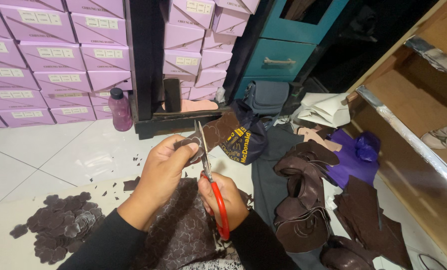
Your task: The person uses red-handled scissors to cut cloud-shaped pieces from a brown patterned sheet of material. The cut pieces accumulate on the floor to the left while the person continues cutting along the drawn outlines.
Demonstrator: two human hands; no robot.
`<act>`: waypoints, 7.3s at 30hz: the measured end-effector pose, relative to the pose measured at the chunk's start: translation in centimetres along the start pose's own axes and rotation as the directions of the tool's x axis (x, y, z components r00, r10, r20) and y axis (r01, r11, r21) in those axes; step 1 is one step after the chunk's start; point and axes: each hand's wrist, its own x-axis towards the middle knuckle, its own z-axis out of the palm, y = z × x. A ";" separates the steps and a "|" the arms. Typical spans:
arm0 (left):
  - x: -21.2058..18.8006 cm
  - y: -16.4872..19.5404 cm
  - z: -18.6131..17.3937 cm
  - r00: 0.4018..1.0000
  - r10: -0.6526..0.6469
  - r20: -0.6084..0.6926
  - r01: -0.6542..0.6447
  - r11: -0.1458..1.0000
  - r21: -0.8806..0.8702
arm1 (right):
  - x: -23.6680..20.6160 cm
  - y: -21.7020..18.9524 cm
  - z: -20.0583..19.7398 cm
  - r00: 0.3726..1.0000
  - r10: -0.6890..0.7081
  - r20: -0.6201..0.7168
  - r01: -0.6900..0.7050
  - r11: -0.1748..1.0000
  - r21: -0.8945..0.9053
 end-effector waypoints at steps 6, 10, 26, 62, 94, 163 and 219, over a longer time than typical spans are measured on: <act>0.0 -0.1 -0.1 1.000 0.015 0.004 -0.015 1.000 -0.016 | -0.1 0.0 0.1 1.000 0.002 0.009 -0.002 1.000 0.027; 0.2 -0.2 -0.4 0.999 0.032 -0.012 -0.032 0.999 -0.010 | -0.2 -0.1 -0.1 0.999 0.039 0.006 -0.039 0.999 0.001; 0.5 0.9 -1.4 1.000 0.032 -0.001 -0.031 0.995 0.091 | -0.1 0.2 -0.9 1.000 0.007 0.024 -0.004 0.992 -0.128; -0.3 -0.2 0.3 0.977 0.208 -0.038 -0.199 0.965 0.171 | 0.1 0.5 0.8 0.996 0.072 -0.052 -0.071 0.997 0.034; 0.1 -0.2 -0.4 0.978 0.210 -0.023 -0.208 0.976 0.057 | -0.1 0.4 1.7 0.992 0.125 -0.032 -0.120 0.987 0.107; -0.3 -3.8 -8.6 0.970 -0.243 -0.014 0.210 0.804 0.557 | 4.5 4.0 0.5 0.918 0.173 -0.356 -0.028 0.925 0.379; -4.1 2.9 0.0 0.953 -0.041 -0.299 0.085 0.987 0.137 | -0.8 -0.9 3.1 0.999 -0.051 -0.004 0.048 0.964 -0.261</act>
